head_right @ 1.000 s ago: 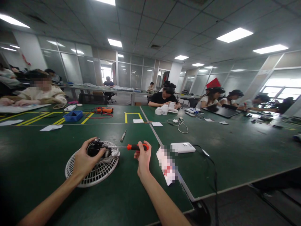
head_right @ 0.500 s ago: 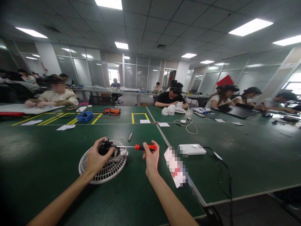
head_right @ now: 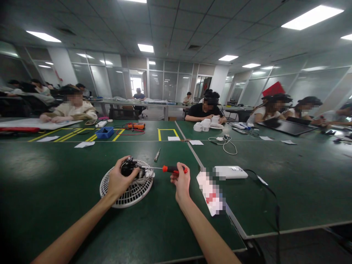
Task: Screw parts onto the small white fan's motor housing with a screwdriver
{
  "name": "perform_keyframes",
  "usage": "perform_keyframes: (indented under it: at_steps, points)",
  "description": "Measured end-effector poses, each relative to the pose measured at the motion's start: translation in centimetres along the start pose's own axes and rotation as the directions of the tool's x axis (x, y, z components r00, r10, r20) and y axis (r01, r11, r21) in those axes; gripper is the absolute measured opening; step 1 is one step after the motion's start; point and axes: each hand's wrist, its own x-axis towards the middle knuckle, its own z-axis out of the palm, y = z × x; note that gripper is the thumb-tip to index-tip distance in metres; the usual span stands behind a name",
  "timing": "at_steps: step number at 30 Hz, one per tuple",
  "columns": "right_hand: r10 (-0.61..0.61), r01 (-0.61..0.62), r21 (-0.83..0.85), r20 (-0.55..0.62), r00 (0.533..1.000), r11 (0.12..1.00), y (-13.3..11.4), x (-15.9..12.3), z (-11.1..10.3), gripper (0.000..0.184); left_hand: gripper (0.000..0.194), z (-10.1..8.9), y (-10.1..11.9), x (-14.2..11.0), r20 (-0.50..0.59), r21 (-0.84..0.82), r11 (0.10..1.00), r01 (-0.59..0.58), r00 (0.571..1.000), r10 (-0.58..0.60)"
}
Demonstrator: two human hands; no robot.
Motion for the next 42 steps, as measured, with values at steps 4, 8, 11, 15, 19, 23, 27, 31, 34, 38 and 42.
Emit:
perform_keyframes:
  at_steps: [4, 8, 11, 15, 19, 23, 27, 31, 34, 38, 42]
  points:
    - [-0.030, 0.028, 0.091, 0.021, 0.999, 0.995, -0.1, 0.0, -0.1, 0.046, 0.055, 0.0, 0.2, 0.1, 0.000, 0.003, 1.000, 0.006, 1.000, -0.006]
    - [-0.046, 0.045, 0.054, 0.025, 0.999, 0.998, -0.1, 0.2, 0.0, 0.047, 0.055, 0.1, 0.1, 0.2, -0.004, -0.010, 1.000, 0.003, 1.000, -0.003]
    - [-0.054, 0.054, 0.025, 0.004, 0.999, 0.998, 0.0, 0.3, 0.2, 0.056, 0.055, 0.2, 0.1, 0.2, -0.003, -0.014, 1.000, 0.008, 1.000, -0.008]
    - [-0.024, 0.024, -0.017, -0.009, 1.000, 1.000, 0.0, 0.2, 0.2, 0.058, 0.055, 0.1, 0.1, 0.2, -0.004, -0.017, 1.000, 0.005, 1.000, -0.005]
    - [-0.022, 0.020, 0.060, 0.024, 0.999, 0.998, -0.2, 0.0, -0.1, 0.044, 0.055, 0.1, 0.2, 0.2, -0.005, -0.022, 1.000, 0.004, 1.000, -0.004]
    - [-0.041, 0.040, 0.051, 0.027, 0.999, 0.998, -0.2, 0.3, -0.2, 0.042, 0.056, 0.2, 0.1, 0.2, -0.001, -0.024, 1.000, 0.011, 1.000, -0.011]
    - [-0.076, 0.075, -0.028, -0.011, 0.997, 0.997, -0.1, 0.7, -0.3, 0.051, 0.055, 0.1, -0.1, 0.2, 0.001, -0.020, 1.000, 0.011, 1.000, -0.011]
    - [-0.109, 0.109, -0.073, 0.005, 0.994, 0.991, 0.2, 1.0, -0.4, 0.055, 0.056, 0.0, -0.1, 0.2, -0.001, -0.013, 1.000, 0.009, 1.000, -0.009]
    - [-0.093, 0.094, -0.099, 0.014, 0.996, 0.991, 0.2, 1.1, -0.4, 0.058, 0.056, 0.1, -0.1, 0.2, -0.003, -0.016, 1.000, 0.009, 1.000, -0.009]
    - [-0.051, 0.051, -0.105, 0.002, 0.999, 0.993, -0.1, 0.8, -0.3, 0.059, 0.056, 0.1, 0.0, 0.3, 0.006, -0.020, 1.000, 0.005, 1.000, -0.005]
    - [-0.006, 0.004, -0.106, -0.016, 1.000, 0.994, -0.5, 0.3, 0.0, 0.058, 0.058, -0.2, 0.2, 0.3, 0.027, -0.029, 1.000, 0.004, 1.000, -0.003]
